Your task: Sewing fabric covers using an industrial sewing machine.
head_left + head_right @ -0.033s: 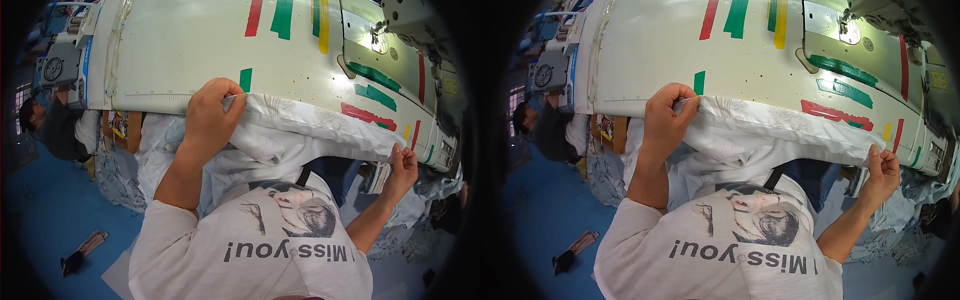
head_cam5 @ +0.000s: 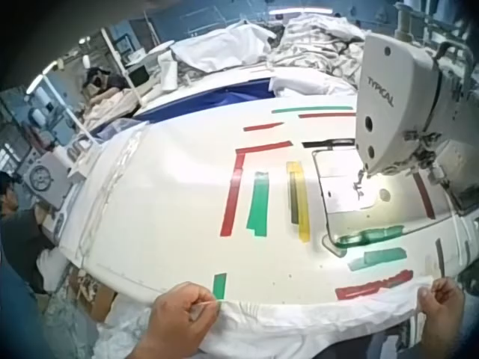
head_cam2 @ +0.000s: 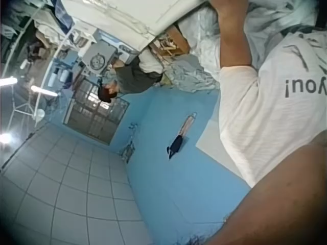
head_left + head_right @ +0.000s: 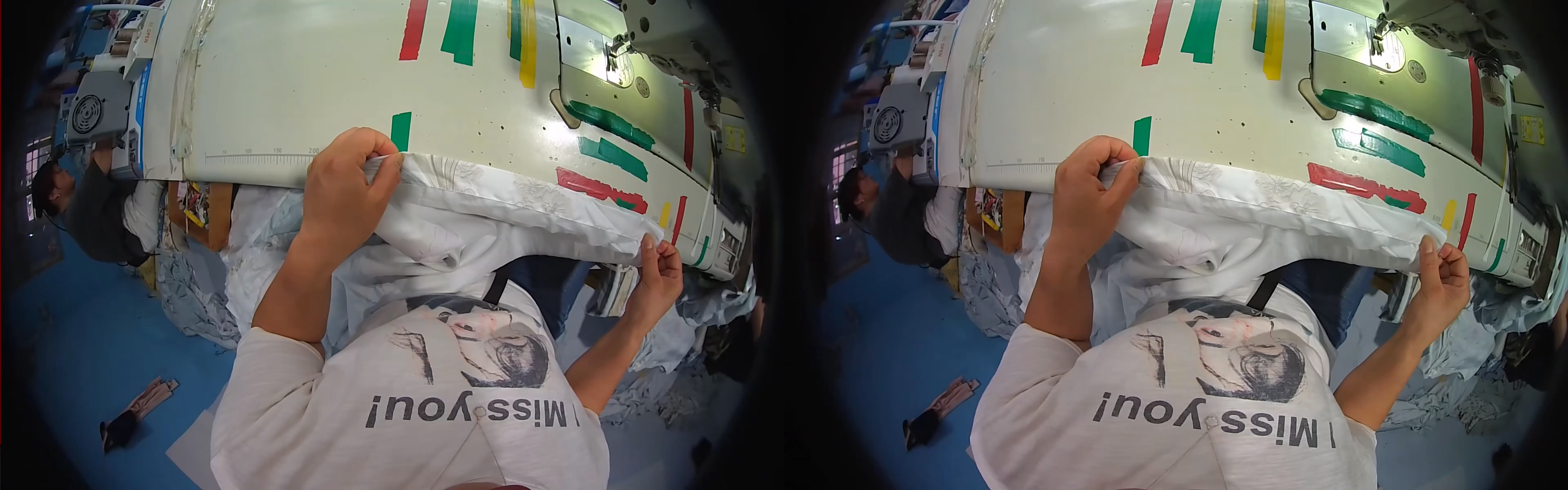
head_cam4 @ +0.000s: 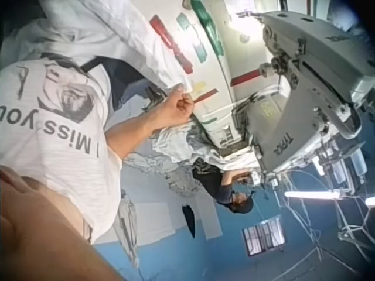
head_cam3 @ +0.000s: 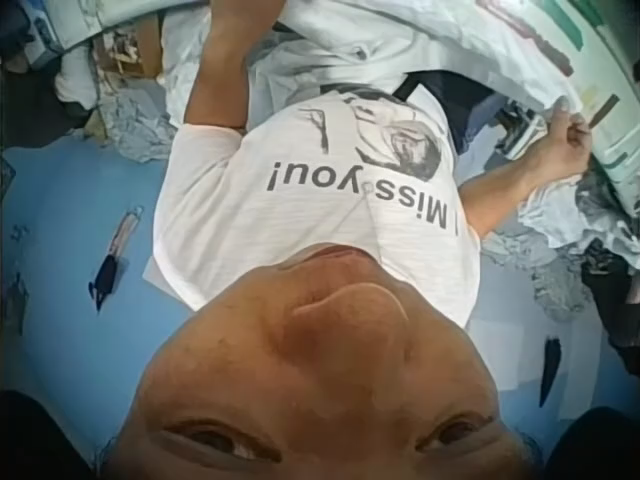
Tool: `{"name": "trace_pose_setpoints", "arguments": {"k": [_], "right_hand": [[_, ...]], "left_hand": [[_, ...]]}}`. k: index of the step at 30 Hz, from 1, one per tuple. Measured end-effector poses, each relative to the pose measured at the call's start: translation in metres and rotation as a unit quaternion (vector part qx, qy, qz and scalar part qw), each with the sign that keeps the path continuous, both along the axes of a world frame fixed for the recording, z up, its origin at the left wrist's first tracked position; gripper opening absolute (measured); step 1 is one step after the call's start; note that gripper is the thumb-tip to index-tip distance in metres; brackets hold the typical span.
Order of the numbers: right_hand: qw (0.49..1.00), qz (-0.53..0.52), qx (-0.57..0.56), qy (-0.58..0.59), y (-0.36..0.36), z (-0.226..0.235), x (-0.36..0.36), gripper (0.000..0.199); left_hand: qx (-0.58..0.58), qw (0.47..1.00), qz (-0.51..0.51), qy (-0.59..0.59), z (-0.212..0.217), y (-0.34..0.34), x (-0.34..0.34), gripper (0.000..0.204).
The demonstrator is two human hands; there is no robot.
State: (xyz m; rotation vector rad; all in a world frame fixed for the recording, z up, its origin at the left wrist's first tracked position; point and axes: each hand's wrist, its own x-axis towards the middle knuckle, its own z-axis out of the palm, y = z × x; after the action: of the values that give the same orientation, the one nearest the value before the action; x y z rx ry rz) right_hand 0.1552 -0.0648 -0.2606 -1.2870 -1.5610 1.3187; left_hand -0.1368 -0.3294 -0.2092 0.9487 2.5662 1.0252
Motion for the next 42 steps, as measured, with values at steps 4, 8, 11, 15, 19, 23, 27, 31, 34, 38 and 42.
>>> {"name": "trace_pose_setpoints", "arguments": {"k": [4,8,11,15,19,23,27,31,34,38,42], "right_hand": [[1.0,0.015,-0.001,0.014,-0.004,0.006,-0.002,0.017],[0.994,-0.027,0.049,-0.095,-0.011,0.019,-0.011,0.023],[1.0,-0.014,-0.005,0.005,-0.012,0.027,-0.018,0.024],[0.999,-0.001,-0.032,-0.004,-0.009,0.023,-0.016,0.026],[0.998,0.027,-0.016,0.058,-0.01,0.012,-0.008,0.025],[0.994,-0.022,0.099,0.035,0.003,0.047,0.004,0.023],[0.903,-0.145,0.403,-0.037,0.066,0.12,0.036,0.017],[0.853,-0.154,0.303,-0.396,0.109,0.115,0.04,0.021],[0.833,-0.028,0.428,-0.348,0.084,0.075,0.003,0.044],[0.896,0.303,0.287,-0.149,0.044,0.05,-0.077,0.048],[0.929,0.324,0.148,-0.097,0.038,0.055,-0.121,0.035]], "left_hand": [[0.002,1.0,0.004,-0.001,-0.003,-0.002,0.0,0.007],[0.002,1.0,-0.005,-0.012,-0.008,0.0,-0.002,0.007],[0.009,0.995,0.046,-0.085,-0.007,0.003,0.001,0.009],[0.026,0.999,0.006,-0.048,-0.007,0.004,0.005,0.011],[-0.002,0.999,0.015,-0.047,-0.009,0.001,0.003,0.009],[0.079,0.995,-0.057,-0.018,-0.001,0.028,-0.001,0.006],[0.295,0.947,-0.082,-0.099,0.013,0.109,0.004,0.003],[0.257,0.935,-0.24,0.032,0.008,0.186,0.019,0.007],[0.13,0.951,-0.272,0.075,-0.006,0.203,0.023,0.014],[0.169,0.931,-0.296,0.131,-0.021,0.2,0.02,0.012],[0.175,0.937,-0.281,0.111,-0.021,0.2,0.018,0.013]]}}
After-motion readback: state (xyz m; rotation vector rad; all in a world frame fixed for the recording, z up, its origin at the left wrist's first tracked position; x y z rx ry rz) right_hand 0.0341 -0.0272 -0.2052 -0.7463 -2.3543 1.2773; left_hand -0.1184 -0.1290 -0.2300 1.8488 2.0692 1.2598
